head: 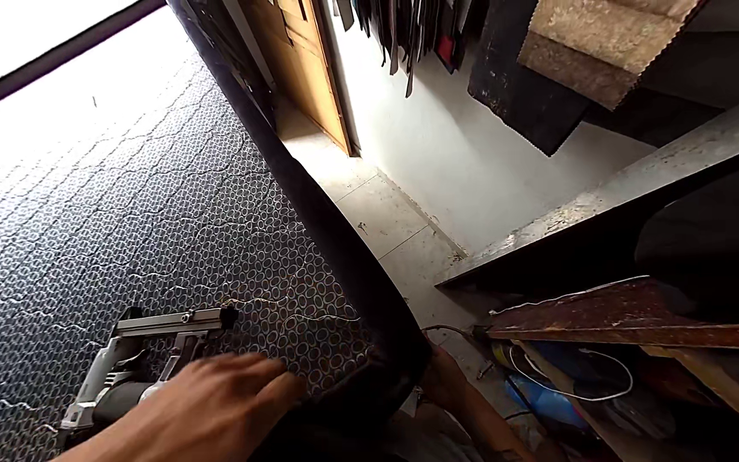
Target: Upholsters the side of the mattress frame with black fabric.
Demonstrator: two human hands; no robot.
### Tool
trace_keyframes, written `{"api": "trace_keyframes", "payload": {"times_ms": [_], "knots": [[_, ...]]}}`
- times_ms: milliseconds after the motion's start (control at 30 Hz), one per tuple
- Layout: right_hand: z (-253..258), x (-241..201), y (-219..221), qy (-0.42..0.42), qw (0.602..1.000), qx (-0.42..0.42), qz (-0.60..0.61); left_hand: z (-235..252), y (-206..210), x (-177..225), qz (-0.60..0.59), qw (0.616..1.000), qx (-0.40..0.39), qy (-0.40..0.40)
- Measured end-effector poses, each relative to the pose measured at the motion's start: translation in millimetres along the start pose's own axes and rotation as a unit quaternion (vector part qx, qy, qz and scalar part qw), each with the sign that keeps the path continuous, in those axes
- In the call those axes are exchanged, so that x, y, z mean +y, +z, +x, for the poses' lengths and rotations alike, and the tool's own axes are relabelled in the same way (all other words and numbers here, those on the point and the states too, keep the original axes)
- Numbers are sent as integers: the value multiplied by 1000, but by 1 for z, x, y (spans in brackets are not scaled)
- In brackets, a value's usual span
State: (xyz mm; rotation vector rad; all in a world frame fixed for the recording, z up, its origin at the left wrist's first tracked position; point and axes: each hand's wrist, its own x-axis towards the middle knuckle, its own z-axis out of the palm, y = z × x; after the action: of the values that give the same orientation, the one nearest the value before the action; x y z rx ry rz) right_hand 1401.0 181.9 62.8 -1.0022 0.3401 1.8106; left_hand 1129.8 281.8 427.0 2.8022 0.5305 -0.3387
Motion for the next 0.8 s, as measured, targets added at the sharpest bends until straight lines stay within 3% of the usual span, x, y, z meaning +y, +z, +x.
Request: {"api": "trace_keyframes", "payload": {"times_ms": [67,200,333,433,600,667,733,800], "knots": [[1,-2,0,8,998,41,-51,-13,14,-1,11,1000,-11,-6],[4,-8,1,23,981,114,-154,-27,32,-1,3,997,72,-19],[-7,-4,15,-25,994,75,-79,-39,26,3,-4,993,118,-16],[-9,0,11,-16,997,29,-67,-42,22,-1,-11,997,76,-5],[-5,-3,7,-57,993,89,-43,-31,20,-16,-66,998,15,9],[-12,-2,9,-36,997,61,-44,-21,6,-23,-57,998,-4,28],[-18,0,7,-19,999,10,-50,-6,-14,-34,-34,998,17,57],[-22,1,9,-27,999,-4,-33,17,-28,-50,14,991,91,93]]}}
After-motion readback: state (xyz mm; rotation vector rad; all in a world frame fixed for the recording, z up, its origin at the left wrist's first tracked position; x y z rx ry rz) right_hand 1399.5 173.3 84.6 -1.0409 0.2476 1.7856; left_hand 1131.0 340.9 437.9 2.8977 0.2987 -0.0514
